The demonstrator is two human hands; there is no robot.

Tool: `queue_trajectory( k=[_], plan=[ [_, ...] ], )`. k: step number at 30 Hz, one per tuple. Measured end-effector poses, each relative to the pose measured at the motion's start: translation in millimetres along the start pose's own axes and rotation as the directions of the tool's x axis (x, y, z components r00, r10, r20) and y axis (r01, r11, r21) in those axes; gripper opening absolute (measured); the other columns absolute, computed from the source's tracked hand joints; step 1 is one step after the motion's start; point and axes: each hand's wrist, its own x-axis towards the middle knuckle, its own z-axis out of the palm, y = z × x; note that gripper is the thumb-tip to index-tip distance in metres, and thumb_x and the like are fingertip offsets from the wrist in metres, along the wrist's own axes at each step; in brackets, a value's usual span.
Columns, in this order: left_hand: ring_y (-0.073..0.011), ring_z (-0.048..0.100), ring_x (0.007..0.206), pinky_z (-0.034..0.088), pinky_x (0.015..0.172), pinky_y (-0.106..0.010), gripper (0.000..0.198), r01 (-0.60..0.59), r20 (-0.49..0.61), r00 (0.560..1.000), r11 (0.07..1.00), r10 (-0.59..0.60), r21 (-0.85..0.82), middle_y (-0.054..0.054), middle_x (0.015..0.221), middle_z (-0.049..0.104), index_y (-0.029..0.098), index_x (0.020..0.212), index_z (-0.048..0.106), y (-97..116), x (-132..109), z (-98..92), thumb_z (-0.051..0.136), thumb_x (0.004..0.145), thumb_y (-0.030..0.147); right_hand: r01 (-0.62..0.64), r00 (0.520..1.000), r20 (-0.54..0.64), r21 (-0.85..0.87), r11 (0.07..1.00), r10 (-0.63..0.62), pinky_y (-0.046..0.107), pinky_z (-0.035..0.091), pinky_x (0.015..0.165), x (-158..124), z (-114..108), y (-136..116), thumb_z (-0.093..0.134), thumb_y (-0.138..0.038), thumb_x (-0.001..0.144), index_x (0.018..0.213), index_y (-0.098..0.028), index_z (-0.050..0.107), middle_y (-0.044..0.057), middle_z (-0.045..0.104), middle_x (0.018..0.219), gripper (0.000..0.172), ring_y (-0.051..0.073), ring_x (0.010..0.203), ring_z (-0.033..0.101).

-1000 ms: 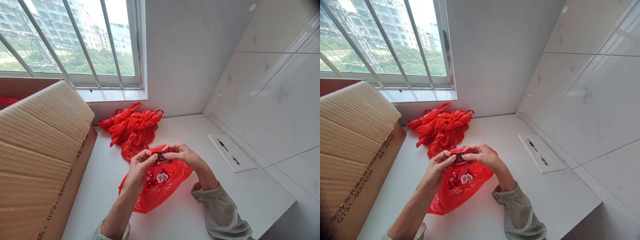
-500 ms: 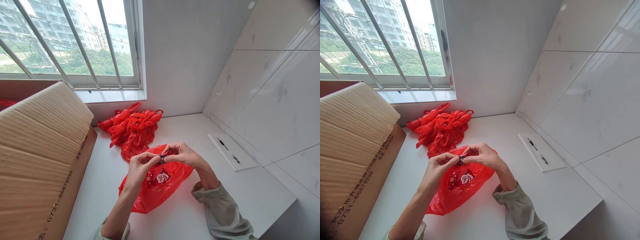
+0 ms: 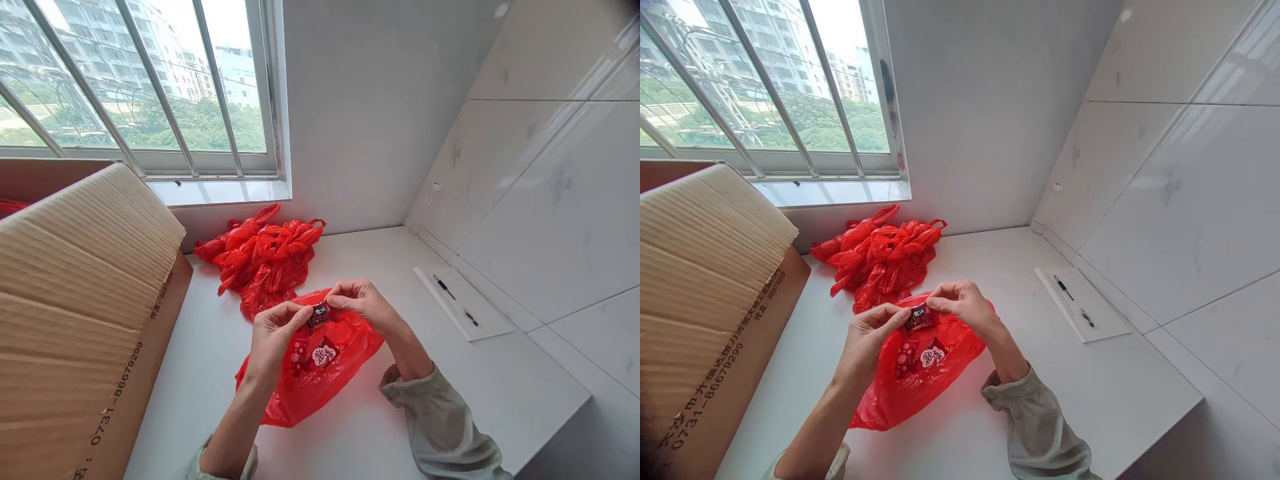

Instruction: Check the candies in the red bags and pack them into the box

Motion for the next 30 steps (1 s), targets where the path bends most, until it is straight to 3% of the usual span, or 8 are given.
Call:
queue_trajectory(
  k=[3,6,9,14,17,20,24,30],
  plan=[
    [-0.0113,0.06,0.064,0.051,0.062,-0.017,0.035,0.116,0.012,0.993,0.981,-0.116,-0.156,-0.001,0.066,0.068,0.015,0.064,0.072,-4,3,0.9,0.089,0.058,0.045,0.012,0.999,-0.031,0.103,0.995,-0.009,0.024,0.041,0.062,4,3,4,0.073,-0.035,0.078,0.069,-0.017,0.067,-0.003,0.061,0.065,0.021,0.009,0.061,0.053],
    [-0.0099,0.058,0.06,0.05,0.057,-0.018,0.039,0.166,0.024,0.986,0.972,-0.164,-0.167,-0.001,0.07,0.067,0.016,0.073,0.073,-7,4,1.7,0.087,0.061,0.05,-0.011,0.998,-0.061,0.111,0.994,0.018,0.023,0.041,0.061,5,1,5,0.075,-0.038,0.075,0.069,-0.016,0.067,-0.002,0.062,0.066,0.024,0.009,0.061,0.053],
    [-0.0099,0.059,0.058,0.047,0.052,-0.017,0.039,0.177,0.057,0.983,0.98,-0.172,-0.09,-0.002,0.078,0.07,0.016,0.084,0.073,-6,2,2.0,0.085,0.065,0.048,-0.013,0.995,-0.093,0.083,0.996,0.021,0.023,0.042,0.06,2,-3,2,0.075,-0.041,0.075,0.07,-0.015,0.068,-0.002,0.063,0.065,0.027,0.009,0.06,0.054],
    [-0.0136,0.065,0.064,0.047,0.058,-0.019,0.037,0.131,0.122,0.983,0.988,-0.14,0.082,-0.004,0.079,0.072,0.015,0.091,0.074,-2,0,0.8,0.084,0.069,0.043,-0.018,0.997,-0.069,0.037,0.999,0.021,0.024,0.044,0.06,-4,-10,-6,0.074,-0.042,0.077,0.073,-0.015,0.068,0.0,0.064,0.067,0.028,0.01,0.059,0.056],
    [-0.0156,0.068,0.067,0.049,0.063,-0.021,0.033,0.116,0.124,0.984,0.991,-0.124,0.074,-0.004,0.08,0.073,0.015,0.086,0.074,-3,0,0.1,0.084,0.069,0.04,-0.059,0.998,0.002,-0.039,0.998,0.059,0.025,0.046,0.062,-7,-15,-9,0.073,-0.04,0.079,0.087,-0.016,0.069,0.001,0.067,0.072,0.026,0.012,0.065,0.06],
    [-0.0169,0.069,0.065,0.049,0.063,-0.022,0.033,0.13,0.104,0.986,0.99,-0.134,0.048,-0.001,0.068,0.069,0.014,0.069,0.067,-3,-1,0.9,0.086,0.066,0.041,-0.135,0.987,0.074,-0.092,0.987,0.142,0.026,0.046,0.064,-11,-20,-11,0.077,-0.031,0.076,0.103,-0.019,0.067,0.0,0.068,0.073,0.032,0.013,0.066,0.062],
    [-0.015,0.068,0.06,0.047,0.058,-0.019,0.042,0.139,0.1,0.985,0.989,-0.143,0.047,0.003,0.057,0.062,0.015,0.055,0.055,0,-2,1.4,0.087,0.064,0.041,-0.131,0.985,0.104,-0.097,0.987,0.141,0.026,0.047,0.065,-13,-25,-13,0.076,-0.025,0.076,0.102,-0.019,0.066,-0.003,0.065,0.067,0.029,0.012,0.062,0.062],
    [-0.0119,0.064,0.055,0.045,0.055,-0.017,0.042,0.15,0.166,0.973,0.986,-0.161,0.073,0.005,0.054,0.055,0.015,0.055,0.054,8,-3,-1.2,0.086,0.064,0.039,-0.068,0.985,0.153,-0.078,0.995,0.08,0.026,0.047,0.062,-15,-27,-15,0.077,-0.024,0.075,0.102,-0.018,0.065,-0.004,0.064,0.063,0.03,0.011,0.058,0.06]
  ],
)
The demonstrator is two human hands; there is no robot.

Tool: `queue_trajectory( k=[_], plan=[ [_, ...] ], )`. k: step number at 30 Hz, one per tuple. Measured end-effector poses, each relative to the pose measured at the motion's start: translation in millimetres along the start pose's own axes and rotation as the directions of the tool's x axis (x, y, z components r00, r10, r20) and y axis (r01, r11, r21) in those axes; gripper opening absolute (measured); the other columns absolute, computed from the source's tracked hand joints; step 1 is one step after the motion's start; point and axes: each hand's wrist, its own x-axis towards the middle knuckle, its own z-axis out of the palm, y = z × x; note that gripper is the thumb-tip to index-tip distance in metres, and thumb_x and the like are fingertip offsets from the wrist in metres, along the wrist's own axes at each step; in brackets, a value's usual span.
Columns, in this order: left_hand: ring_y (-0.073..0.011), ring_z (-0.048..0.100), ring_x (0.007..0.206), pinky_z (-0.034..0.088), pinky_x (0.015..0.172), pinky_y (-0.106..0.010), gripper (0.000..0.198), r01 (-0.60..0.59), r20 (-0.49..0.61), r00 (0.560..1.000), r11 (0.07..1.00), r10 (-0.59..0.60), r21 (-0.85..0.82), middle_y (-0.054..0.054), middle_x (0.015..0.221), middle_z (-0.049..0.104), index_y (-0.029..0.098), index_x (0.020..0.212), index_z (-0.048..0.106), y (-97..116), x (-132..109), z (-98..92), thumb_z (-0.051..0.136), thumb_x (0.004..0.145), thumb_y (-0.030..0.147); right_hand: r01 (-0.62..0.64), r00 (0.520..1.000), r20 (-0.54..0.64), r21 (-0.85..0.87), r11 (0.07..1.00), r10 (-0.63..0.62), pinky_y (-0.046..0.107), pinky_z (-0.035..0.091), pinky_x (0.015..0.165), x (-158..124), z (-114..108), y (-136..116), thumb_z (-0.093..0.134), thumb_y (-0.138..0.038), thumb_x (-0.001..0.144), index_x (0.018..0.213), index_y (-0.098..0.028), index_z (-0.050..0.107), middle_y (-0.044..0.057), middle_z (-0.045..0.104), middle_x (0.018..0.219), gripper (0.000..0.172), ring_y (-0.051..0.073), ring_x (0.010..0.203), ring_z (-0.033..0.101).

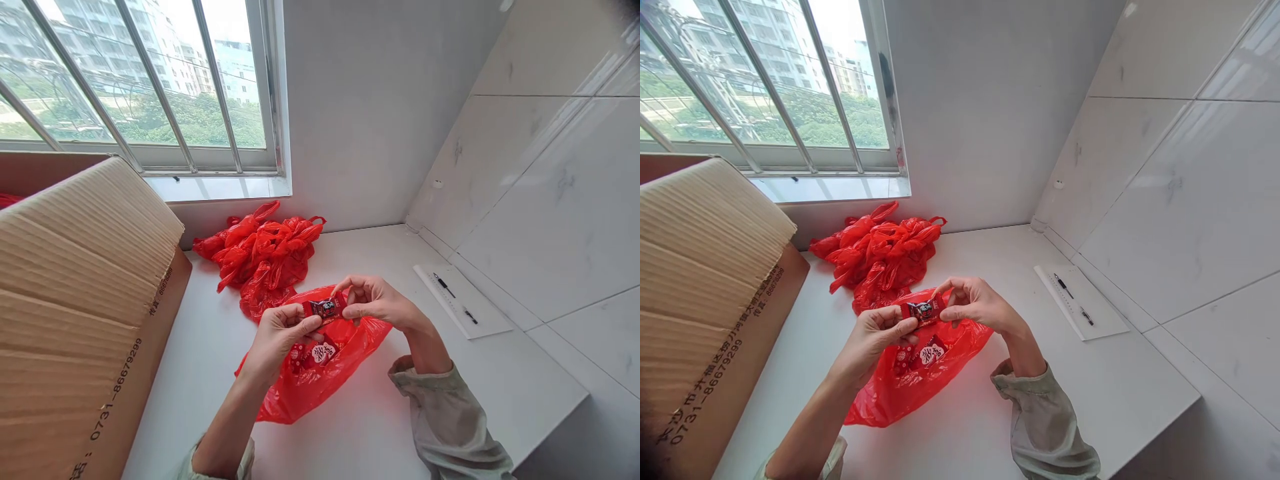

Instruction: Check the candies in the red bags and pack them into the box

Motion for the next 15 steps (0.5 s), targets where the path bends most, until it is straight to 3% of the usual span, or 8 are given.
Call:
queue_trajectory(
  k=[5,10,15],
  plan=[
    [-0.0126,0.064,0.057,0.047,0.057,-0.019,0.038,-0.048,-0.013,0.999,0.999,0.048,0.016,0.003,0.058,0.06,0.015,0.058,0.056,1.2,-0.2,0.8,0.083,0.069,0.04,0.017,1.0,-0.009,-0.019,1.0,-0.017,0.026,0.046,0.062,-0.7,2.6,-2.7,0.076,-0.023,0.076,0.101,-0.018,0.065,-0.004,0.063,0.063,0.028,0.012,0.059,0.06],
    [-0.0221,0.07,0.084,0.054,0.074,-0.026,0.027,-0.125,0.057,0.991,0.987,0.12,0.097,-0.006,0.088,0.074,0.015,0.089,0.071,0.9,-1.4,1.4,0.078,0.078,0.039,0.061,0.996,-0.057,-0.067,0.996,-0.065,0.026,0.045,0.063,-2.0,5.9,-6.1,0.072,-0.019,0.077,0.102,-0.019,0.066,-0.004,0.064,0.064,0.025,0.011,0.06,0.059],
    [-0.023,0.072,0.084,0.058,0.076,-0.028,0.027,-0.174,0.002,0.985,0.985,0.174,-0.006,-0.007,0.092,0.077,0.017,0.092,0.075,0.9,-1.7,2.9,0.081,0.075,0.036,0.096,0.995,-0.029,-0.119,0.988,-0.1,0.026,0.045,0.063,-3.5,8.1,-8.6,0.071,-0.018,0.077,0.099,-0.02,0.067,-0.004,0.064,0.066,0.023,0.012,0.063,0.06]
  ],
)
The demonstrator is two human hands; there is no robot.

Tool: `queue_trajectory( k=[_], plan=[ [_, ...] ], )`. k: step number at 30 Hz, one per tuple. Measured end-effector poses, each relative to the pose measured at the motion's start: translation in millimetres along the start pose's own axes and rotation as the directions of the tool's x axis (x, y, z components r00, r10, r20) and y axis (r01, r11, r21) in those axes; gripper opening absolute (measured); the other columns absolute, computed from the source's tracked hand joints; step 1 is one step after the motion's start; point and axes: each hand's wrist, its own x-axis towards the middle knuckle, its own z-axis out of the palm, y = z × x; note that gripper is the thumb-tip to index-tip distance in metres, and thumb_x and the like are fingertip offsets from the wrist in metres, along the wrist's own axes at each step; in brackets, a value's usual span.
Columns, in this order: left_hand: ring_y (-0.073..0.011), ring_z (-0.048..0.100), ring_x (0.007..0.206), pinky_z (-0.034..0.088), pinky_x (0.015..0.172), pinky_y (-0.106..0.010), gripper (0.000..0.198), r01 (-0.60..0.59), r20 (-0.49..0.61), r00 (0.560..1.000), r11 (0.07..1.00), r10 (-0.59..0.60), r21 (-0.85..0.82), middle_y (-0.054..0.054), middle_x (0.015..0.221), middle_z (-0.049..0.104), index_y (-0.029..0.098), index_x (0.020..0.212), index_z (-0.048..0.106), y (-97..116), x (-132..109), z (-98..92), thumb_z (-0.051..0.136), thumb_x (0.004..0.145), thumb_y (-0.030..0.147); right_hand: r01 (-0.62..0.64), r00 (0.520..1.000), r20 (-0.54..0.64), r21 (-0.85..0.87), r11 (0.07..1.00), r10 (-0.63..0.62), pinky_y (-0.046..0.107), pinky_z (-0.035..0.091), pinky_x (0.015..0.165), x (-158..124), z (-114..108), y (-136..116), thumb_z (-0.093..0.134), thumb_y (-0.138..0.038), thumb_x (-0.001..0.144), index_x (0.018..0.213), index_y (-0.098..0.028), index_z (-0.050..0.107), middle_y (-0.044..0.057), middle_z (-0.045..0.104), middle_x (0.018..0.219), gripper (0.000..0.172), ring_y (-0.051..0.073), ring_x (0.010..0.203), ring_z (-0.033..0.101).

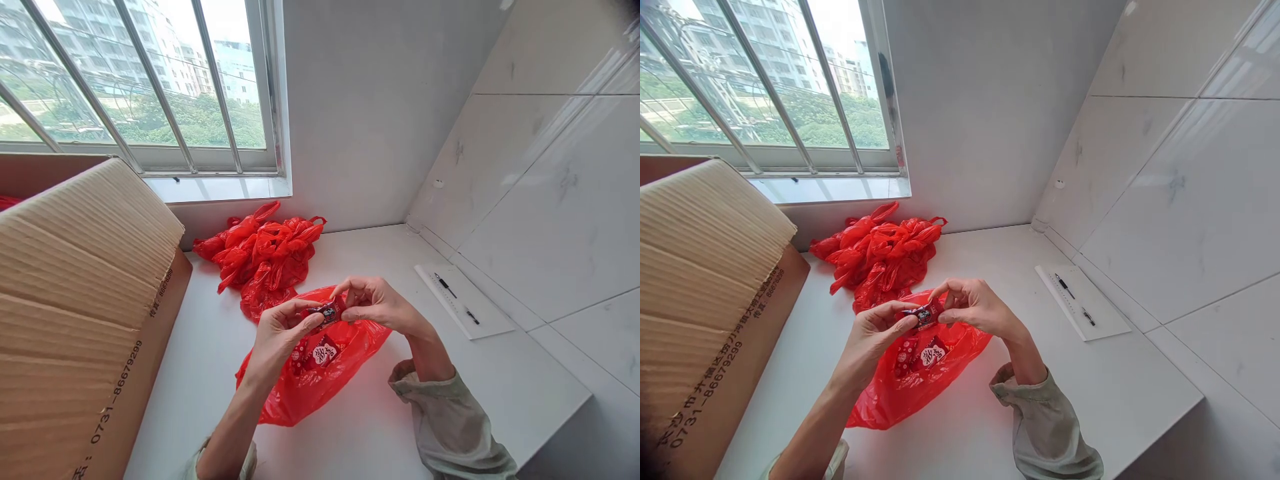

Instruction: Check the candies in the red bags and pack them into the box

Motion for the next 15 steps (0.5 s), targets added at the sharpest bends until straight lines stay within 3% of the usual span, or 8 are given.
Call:
queue_trajectory(
  k=[3,7,10,15],
  plan=[
    [-0.0226,0.073,0.079,0.059,0.074,-0.029,0.02,-0.061,-0.06,0.996,0.997,0.065,0.056,-0.006,0.084,0.077,0.017,0.086,0.077,0.1,-1.2,0.0,0.08,0.075,0.034,0.005,1.0,-0.014,-0.061,0.998,-0.006,0.027,0.047,0.067,-1.0,1.4,-3.4,0.072,-0.021,0.078,0.094,-0.02,0.069,-0.002,0.067,0.074,0.016,0.013,0.07,0.062],
    [-0.0224,0.073,0.079,0.058,0.075,-0.029,0.009,-0.235,-0.067,0.96,0.911,0.273,0.339,-0.002,0.084,0.078,0.023,0.083,0.079,0.1,-4.0,1.0,0.078,0.077,0.03,0.059,0.997,-0.04,-0.15,0.987,-0.066,0.029,0.05,0.077,0.1,4.7,-5.9,0.074,-0.027,0.078,0.089,-0.02,0.071,0.002,0.07,0.092,0.012,0.016,0.084,0.064],
    [-0.0208,0.072,0.075,0.057,0.073,-0.028,0.007,-0.341,-0.02,0.913,0.789,0.408,0.511,0.001,0.082,0.077,0.028,0.084,0.08,-0.1,-6.0,2.5,0.076,0.079,0.028,0.137,0.985,-0.076,-0.211,0.968,-0.156,0.03,0.05,0.073,3.0,5.8,-3.1,0.071,-0.028,0.082,0.08,-0.02,0.071,0.002,0.07,0.083,0.008,0.016,0.077,0.064],
    [-0.0194,0.071,0.073,0.055,0.073,-0.026,0.012,-0.424,-0.035,0.829,0.668,0.558,0.611,0.003,0.083,0.077,0.032,0.086,0.08,3.1,-7.4,-2.1,0.074,0.08,0.023,0.164,0.95,-0.196,-0.355,0.921,-0.244,0.029,0.048,0.069,2.7,-0.6,-0.1,0.068,-0.03,0.085,0.074,-0.02,0.069,0.001,0.069,0.076,0.015,0.016,0.072,0.062]
  ],
)
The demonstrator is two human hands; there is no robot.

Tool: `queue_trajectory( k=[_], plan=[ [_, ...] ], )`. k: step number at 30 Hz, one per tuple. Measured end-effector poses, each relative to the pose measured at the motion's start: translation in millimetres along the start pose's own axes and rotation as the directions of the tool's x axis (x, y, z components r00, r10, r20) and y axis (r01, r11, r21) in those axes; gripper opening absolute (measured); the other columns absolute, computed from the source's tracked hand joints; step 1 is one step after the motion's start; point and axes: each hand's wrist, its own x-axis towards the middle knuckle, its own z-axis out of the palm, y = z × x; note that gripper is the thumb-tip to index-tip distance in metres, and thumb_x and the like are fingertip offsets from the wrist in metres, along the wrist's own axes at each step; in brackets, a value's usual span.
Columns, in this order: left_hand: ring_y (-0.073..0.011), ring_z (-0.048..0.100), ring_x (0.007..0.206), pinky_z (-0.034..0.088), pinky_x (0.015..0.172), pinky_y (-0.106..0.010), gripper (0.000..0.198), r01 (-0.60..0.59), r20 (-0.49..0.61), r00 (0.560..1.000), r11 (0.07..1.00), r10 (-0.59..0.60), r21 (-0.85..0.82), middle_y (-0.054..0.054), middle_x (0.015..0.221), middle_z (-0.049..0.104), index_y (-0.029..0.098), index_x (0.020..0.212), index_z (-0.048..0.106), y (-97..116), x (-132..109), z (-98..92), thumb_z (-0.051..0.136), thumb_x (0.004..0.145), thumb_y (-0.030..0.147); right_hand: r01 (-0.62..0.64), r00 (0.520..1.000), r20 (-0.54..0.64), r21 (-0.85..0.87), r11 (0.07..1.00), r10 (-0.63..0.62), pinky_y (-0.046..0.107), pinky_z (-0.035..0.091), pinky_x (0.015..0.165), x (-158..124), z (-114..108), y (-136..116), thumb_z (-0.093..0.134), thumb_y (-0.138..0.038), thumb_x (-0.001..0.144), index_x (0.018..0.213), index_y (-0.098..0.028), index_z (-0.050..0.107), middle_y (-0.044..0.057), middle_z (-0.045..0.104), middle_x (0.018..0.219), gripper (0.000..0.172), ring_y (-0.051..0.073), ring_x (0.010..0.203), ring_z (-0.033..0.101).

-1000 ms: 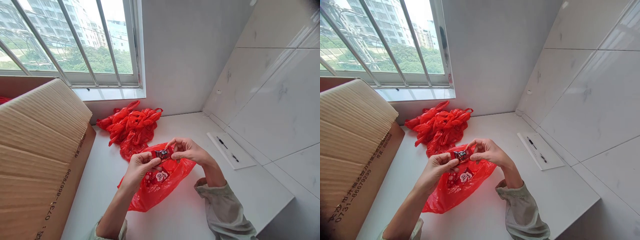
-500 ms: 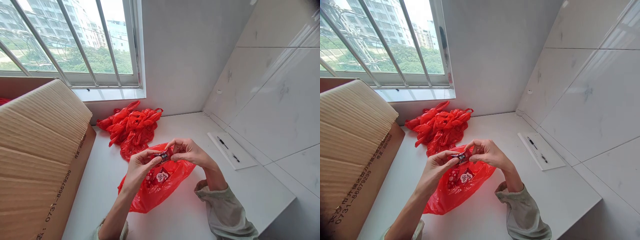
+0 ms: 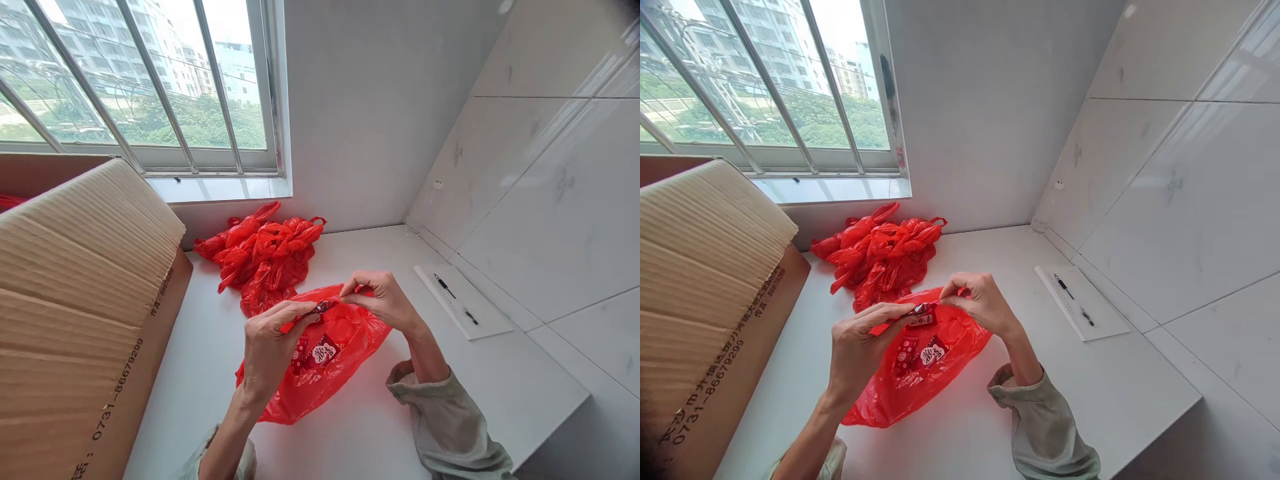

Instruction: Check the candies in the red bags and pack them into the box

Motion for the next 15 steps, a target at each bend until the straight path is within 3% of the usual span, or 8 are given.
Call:
queue_trajectory(
  k=[3,6,8,15],
  plan=[
    [-0.018,0.072,0.076,0.055,0.075,-0.024,0.015,-0.094,-0.01,0.995,0.993,0.095,0.076,0.004,0.086,0.077,0.032,0.089,0.08,-1,1,-4.4,0.073,0.082,0.021,-0.037,0.999,0.011,-0.012,0.999,0.037,0.029,0.049,0.071,-2,-4,-2,0.071,-0.031,0.082,0.087,-0.022,0.069,0.0,0.067,0.078,0.01,0.016,0.074,0.061],
    [-0.0162,0.072,0.078,0.055,0.076,-0.021,0.017,-0.182,0.033,0.983,0.977,0.18,0.112,0.003,0.088,0.077,0.029,0.094,0.08,-1,0,-4.1,0.07,0.084,0.019,-0.026,0.989,0.142,-0.007,1.0,0.027,0.029,0.05,0.075,-3,-2,-5,0.074,-0.028,0.08,0.107,-0.026,0.069,0.0,0.068,0.088,0.028,0.016,0.081,0.062],
    [-0.0155,0.072,0.078,0.055,0.076,-0.02,0.017,-0.201,0.051,0.979,0.974,0.197,0.104,0.003,0.088,0.077,0.028,0.094,0.079,0,-1,-2.1,0.071,0.084,0.017,0.032,0.985,0.172,-0.016,0.999,-0.029,0.03,0.051,0.077,-3,2,-7,0.071,-0.024,0.082,0.103,-0.025,0.071,0.002,0.069,0.092,0.021,0.017,0.084,0.063],
    [-0.0161,0.07,0.075,0.055,0.073,-0.021,0.012,-0.034,0.065,0.997,0.997,0.039,-0.07,0.003,0.083,0.076,0.029,0.086,0.079,4,3,-5.2,0.077,0.079,0.019,0.142,0.984,0.101,0.061,0.988,-0.148,0.031,0.052,0.074,-2,9,-7,0.065,-0.025,0.088,0.09,-0.024,0.074,0.002,0.071,0.086,0.009,0.017,0.079,0.066]
  ],
)
